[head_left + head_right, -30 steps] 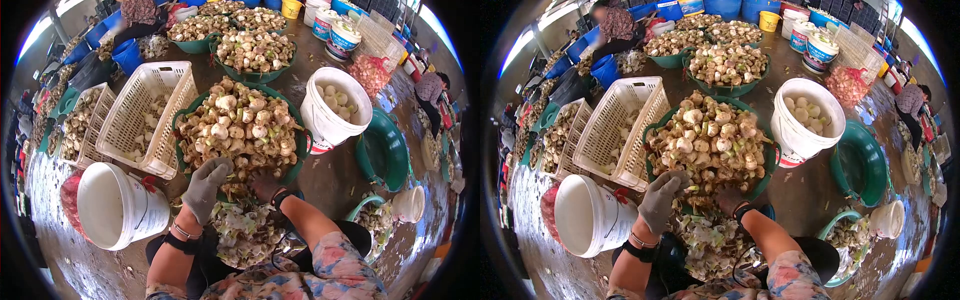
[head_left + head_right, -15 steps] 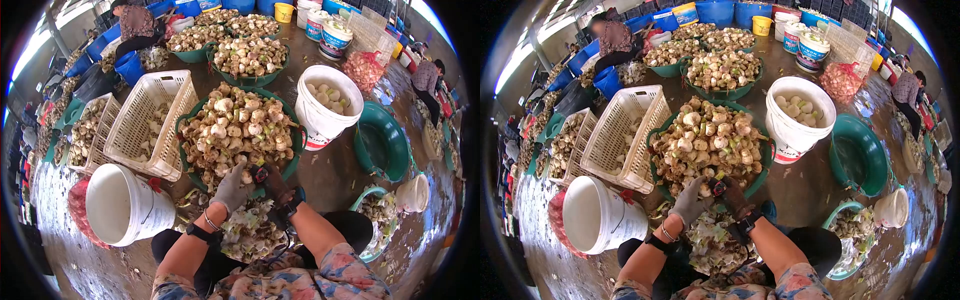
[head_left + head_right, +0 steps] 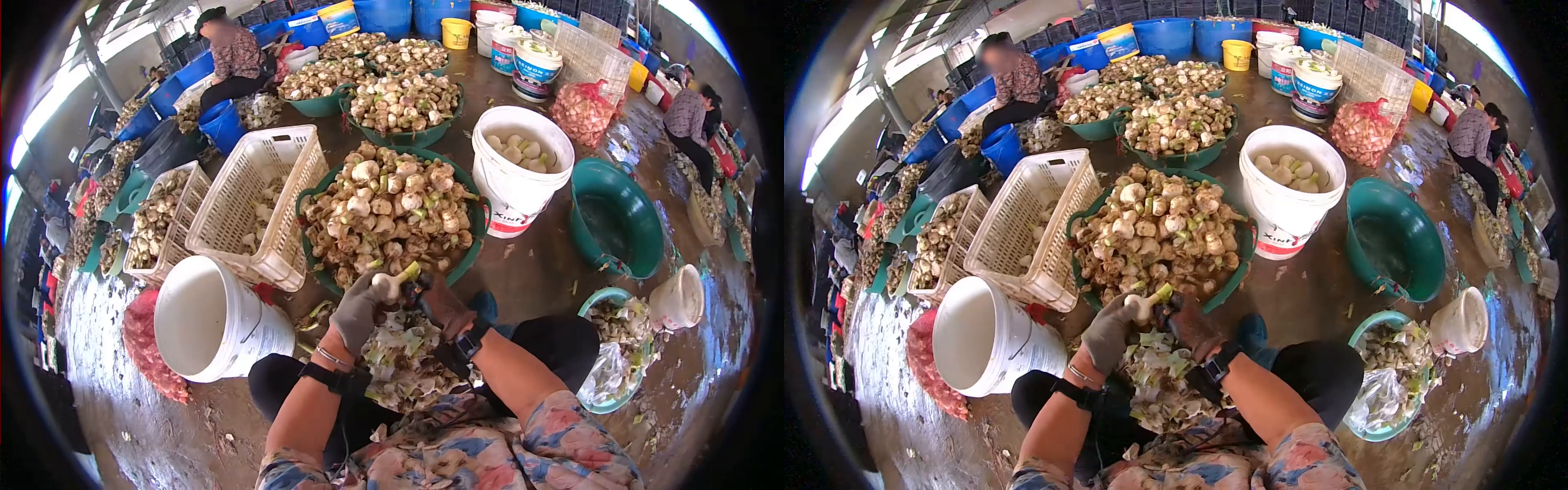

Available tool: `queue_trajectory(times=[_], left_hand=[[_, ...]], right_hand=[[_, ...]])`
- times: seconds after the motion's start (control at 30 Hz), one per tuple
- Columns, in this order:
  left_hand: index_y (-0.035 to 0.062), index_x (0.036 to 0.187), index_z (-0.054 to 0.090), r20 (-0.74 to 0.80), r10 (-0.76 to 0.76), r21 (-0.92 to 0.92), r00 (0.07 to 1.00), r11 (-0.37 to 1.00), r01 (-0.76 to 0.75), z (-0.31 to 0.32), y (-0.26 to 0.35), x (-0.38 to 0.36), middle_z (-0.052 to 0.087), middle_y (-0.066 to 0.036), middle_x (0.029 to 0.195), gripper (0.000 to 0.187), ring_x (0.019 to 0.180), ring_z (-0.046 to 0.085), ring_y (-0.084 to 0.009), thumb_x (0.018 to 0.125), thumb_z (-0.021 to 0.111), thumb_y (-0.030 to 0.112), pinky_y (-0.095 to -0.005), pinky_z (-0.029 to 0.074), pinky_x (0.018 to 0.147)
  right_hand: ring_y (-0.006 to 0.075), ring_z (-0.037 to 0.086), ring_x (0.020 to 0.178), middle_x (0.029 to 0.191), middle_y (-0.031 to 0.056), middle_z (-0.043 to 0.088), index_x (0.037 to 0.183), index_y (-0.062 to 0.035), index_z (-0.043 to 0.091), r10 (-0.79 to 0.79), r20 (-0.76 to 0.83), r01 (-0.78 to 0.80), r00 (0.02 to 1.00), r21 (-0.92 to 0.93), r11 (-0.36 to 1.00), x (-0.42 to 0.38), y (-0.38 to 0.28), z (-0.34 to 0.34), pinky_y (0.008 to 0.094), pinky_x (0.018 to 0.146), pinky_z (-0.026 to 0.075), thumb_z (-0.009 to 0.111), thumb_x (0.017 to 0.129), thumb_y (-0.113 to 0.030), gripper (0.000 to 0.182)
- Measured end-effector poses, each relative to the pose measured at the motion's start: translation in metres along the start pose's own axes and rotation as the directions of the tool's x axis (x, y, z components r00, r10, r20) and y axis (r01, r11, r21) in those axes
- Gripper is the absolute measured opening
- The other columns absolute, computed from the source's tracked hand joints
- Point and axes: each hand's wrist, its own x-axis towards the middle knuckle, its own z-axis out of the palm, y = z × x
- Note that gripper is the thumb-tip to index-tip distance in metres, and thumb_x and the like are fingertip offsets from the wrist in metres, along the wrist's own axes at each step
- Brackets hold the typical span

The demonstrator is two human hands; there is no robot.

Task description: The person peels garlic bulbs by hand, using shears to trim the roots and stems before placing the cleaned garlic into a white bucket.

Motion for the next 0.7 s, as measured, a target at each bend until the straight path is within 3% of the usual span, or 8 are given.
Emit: queue_trajectory(times=[0.07, 0.13, 0.17, 0.27, 0.37, 0.53, 0.6, 0.7], left_hand=[[0.0007, 0.123, 0.051, 0.179, -0.037, -0.473, 0.983, 0.873, 0.119, -0.012, -0.015, 0.004, 0.061, -0.003, 0.096, 0.041, 0.078, 0.057, -0.009, 0.088, 0.058, 0.02, -0.0215, 0.044, 0.064], [0.0023, 0.119, 0.054, 0.094, -0.055, -0.333, 0.994, 0.939, 0.084, 0.008, 0.018, -0.024, 0.061, 0.0, 0.092, 0.038, 0.074, 0.054, -0.0062, 0.09, 0.058, 0.026, -0.0199, 0.04, 0.058], [0.0026, 0.116, 0.056, 0.041, -0.009, -0.16, 0.999, 0.987, 0.015, 0.012, 0.022, -0.03, 0.061, 0.0, 0.092, 0.036, 0.074, 0.054, -0.0067, 0.09, 0.059, 0.027, -0.0203, 0.041, 0.058], [0.0028, 0.108, 0.059, -0.04, 0.106, 0.069, 0.994, 0.992, -0.103, 0.017, 0.019, -0.032, 0.059, 0.0, 0.092, 0.026, 0.072, 0.051, -0.0071, 0.09, 0.056, 0.021, -0.0251, 0.044, 0.062], [0.0022, 0.106, 0.06, -0.381, 0.565, 0.61, 0.732, 0.749, -0.261, 0.011, 0.003, -0.015, 0.063, -0.008, 0.093, 0.024, 0.083, 0.058, -0.0154, 0.085, 0.063, 0.013, -0.0285, 0.048, 0.074], [0.0049, 0.111, 0.057, 0.041, 0.771, 0.826, 0.635, 0.332, -0.457, 0.011, -0.016, -0.009, 0.064, -0.01, 0.092, 0.028, 0.081, 0.062, -0.0212, 0.084, 0.061, 0.011, -0.0295, 0.05, 0.072], [0.0043, 0.114, 0.055, -0.055, 0.257, 0.269, 0.965, 0.935, -0.233, 0.01, -0.014, -0.013, 0.063, -0.005, 0.094, 0.026, 0.082, 0.061, -0.0148, 0.089, 0.058, 0.013, -0.0269, 0.05, 0.072], [0.0023, 0.114, 0.054, -0.055, 0.124, 0.023, 0.991, 0.992, -0.122, 0.01, -0.015, -0.019, 0.062, -0.002, 0.095, 0.025, 0.084, 0.06, -0.0106, 0.093, 0.054, 0.015, -0.0235, 0.049, 0.072]], right_hand=[[0.0245, 0.057, 0.077, 0.094, 0.0147, 0.06, 0.111, -0.0033, 0.056, 0.109, 0.027, -0.109, 0.994, 0.003, 0.994, -0.007, -0.017, 0.001, 0.0382, 0.065, 0.045, 0.058, 0.085, -0.009, 0.027], [0.014, 0.058, 0.089, 0.103, 0.0072, 0.063, 0.112, -0.0008, 0.057, 0.264, 0.207, -0.306, 0.942, 0.208, 0.929, -0.01, -0.083, -0.01, 0.0296, 0.08, 0.047, 0.057, 0.085, -0.009, 0.028], [0.017, 0.061, 0.089, 0.1, 0.0089, 0.065, 0.109, -0.0002, 0.06, -0.109, 0.133, 0.117, 0.985, -0.057, 0.991, -0.01, -0.045, -0.007, 0.0302, 0.079, 0.048, 0.056, 0.086, -0.012, 0.026], [0.019, 0.062, 0.09, 0.101, 0.0089, 0.065, 0.108, -0.0001, 0.06, -0.067, 0.06, 0.054, 0.996, 0.185, 0.981, -0.018, -0.073, -0.008, 0.0317, 0.078, 0.049, 0.055, 0.088, -0.017, 0.027], [0.0179, 0.061, 0.093, 0.102, 0.0092, 0.065, 0.11, -0.0001, 0.059, 0.221, 0.138, -0.199, 0.965, -0.159, 0.967, -0.028, -0.122, -0.015, 0.0317, 0.081, 0.05, 0.054, 0.089, -0.015, 0.026], [0.019, 0.059, 0.097, 0.111, 0.0114, 0.06, 0.121, 0.0012, 0.049, 0.257, 0.272, -0.35, 0.927, 0.388, 0.853, -0.03, -0.061, -0.002, 0.0313, 0.085, 0.047, 0.056, 0.089, -0.017, 0.038], [0.0197, 0.058, 0.098, 0.11, 0.011, 0.06, 0.121, 0.0014, 0.049, 0.202, 0.317, -0.356, 0.927, 0.565, 0.744, -0.025, -0.016, 0.0, 0.0322, 0.085, 0.046, 0.059, 0.087, -0.018, 0.041], [0.022, 0.063, 0.084, 0.09, 0.0135, 0.065, 0.109, -0.0008, 0.058, -0.083, 0.07, 0.089, 0.994, -0.085, 0.992, -0.018, 0.021, -0.005, 0.0355, 0.069, 0.049, 0.057, 0.086, -0.012, 0.025]])
